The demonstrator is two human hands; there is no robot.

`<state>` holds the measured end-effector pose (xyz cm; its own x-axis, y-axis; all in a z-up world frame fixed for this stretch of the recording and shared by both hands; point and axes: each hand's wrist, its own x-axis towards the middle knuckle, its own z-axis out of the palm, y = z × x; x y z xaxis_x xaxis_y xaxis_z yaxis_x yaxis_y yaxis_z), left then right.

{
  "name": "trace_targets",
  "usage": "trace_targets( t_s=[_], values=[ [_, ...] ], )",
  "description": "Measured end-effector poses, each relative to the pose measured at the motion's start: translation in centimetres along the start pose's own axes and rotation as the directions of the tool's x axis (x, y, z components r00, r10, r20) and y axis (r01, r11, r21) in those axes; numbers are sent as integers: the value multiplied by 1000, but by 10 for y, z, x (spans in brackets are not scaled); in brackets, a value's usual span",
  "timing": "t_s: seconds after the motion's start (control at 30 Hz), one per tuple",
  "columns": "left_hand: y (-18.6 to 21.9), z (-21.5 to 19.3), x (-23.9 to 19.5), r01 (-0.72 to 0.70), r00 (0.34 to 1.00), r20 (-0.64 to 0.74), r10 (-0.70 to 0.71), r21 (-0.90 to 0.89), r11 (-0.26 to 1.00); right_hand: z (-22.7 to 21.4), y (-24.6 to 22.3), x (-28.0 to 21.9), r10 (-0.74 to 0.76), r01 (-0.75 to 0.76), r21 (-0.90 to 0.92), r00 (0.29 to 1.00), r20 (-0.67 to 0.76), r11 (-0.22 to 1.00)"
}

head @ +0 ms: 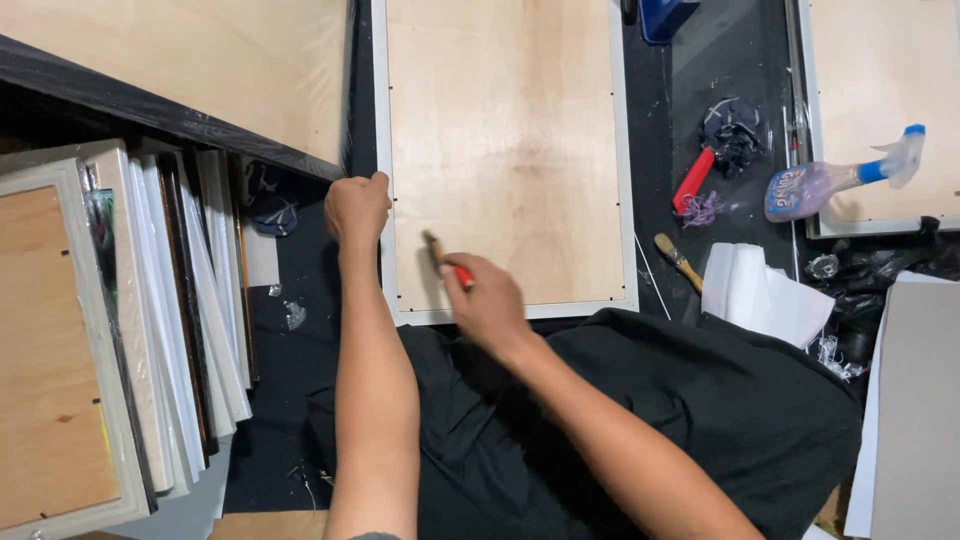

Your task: The person brushes dust off the back of a wooden frame with a paintbrush, then uses a red utility knife to cut along the frame edges. The person works on one frame at a time on a black-covered work surface.

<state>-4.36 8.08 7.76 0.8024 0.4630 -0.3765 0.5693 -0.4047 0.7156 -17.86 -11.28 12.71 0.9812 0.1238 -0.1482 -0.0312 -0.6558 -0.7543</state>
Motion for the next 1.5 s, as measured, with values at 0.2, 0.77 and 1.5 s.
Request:
trace_targets(
  t_s=[0.2, 0.77, 1.5],
  values=[
    [5, 15, -5, -101, 994, 40, 101, 12, 995, -99, 76, -25, 248, -354, -539, 933, -261, 764],
    [2, 7, -5, -140, 985, 116, 124, 141, 980, 19, -8, 0, 84, -74, 233, 996, -31, 970],
    [16, 11, 13, -7, 963, -161, -215, -814, 580, -18, -42, 209, -237, 378, -69, 701, 672, 923]
  ],
)
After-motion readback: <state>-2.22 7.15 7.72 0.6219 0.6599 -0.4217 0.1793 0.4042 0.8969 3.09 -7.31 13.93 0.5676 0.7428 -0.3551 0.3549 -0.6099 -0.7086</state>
